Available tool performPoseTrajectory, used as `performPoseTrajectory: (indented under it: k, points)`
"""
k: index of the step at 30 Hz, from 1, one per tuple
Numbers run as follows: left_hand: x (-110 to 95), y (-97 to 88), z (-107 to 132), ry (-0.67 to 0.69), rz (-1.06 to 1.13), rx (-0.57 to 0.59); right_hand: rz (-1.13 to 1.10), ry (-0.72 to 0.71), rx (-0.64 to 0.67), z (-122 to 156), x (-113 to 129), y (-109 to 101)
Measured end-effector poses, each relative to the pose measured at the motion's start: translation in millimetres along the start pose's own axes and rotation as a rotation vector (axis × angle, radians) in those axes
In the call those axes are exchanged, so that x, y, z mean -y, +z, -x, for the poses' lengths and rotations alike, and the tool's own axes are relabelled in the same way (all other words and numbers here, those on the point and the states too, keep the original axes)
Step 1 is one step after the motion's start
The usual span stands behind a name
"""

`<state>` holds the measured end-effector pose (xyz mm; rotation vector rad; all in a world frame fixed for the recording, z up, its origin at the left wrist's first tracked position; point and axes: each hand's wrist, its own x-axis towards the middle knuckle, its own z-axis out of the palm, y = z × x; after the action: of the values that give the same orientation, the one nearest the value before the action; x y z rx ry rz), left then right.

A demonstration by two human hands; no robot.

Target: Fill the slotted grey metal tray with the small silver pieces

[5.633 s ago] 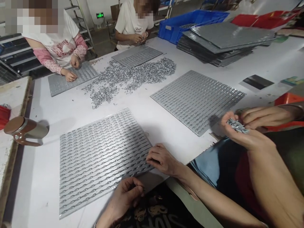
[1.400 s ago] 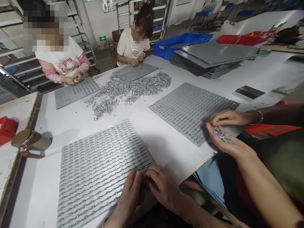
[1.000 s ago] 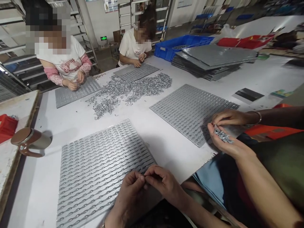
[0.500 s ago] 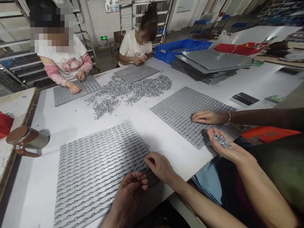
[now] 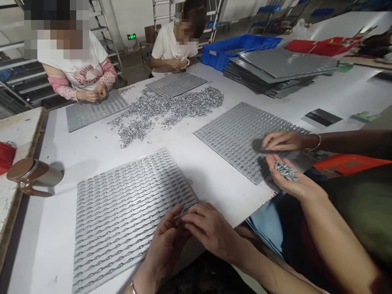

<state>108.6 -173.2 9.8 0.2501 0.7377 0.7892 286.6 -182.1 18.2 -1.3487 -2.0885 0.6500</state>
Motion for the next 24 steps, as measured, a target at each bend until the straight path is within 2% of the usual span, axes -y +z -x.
performPoseTrajectory:
  k: [3,6,10,13,17,19,21,24]
  points:
    - [7.9,3.6,2.2,-0.032,-0.043,-0.004,0.110,-0.003,0.050,13.3,12.4,0.3]
    - [11.7,5.5,4.1,-0.034,-0.117,0.007,0.017,0.062,0.009,22.0,6.4,5.4]
    - [8.9,3.3,5.7,0.045,-0.500,-0.019,-0.157,0.200,-0.034,22.1,-6.7,6.7]
    - [7.3,-2.2,3.9,0.047,-0.679,-0.047,-0.194,0.165,-0.056,15.1,-10.2,1.3]
    - [10.3,-10.6,-1.2,0.011,-0.730,-0.046,-0.314,0.074,-0.024,10.3,-8.5,-5.0]
    - [11.3,-12.8,-2.6,0.007,-0.759,-0.024,-0.374,0.086,0.002,13.7,-5.9,-3.9]
    - [11.2,-13.3,-2.9,0.020,-0.796,-0.022,-0.402,0.171,-0.014,19.4,-3.4,-1.0]
    - [11.1,-12.8,-3.4,0.058,-0.869,-0.039,-0.462,0.380,0.006,25.0,-3.4,1.4]
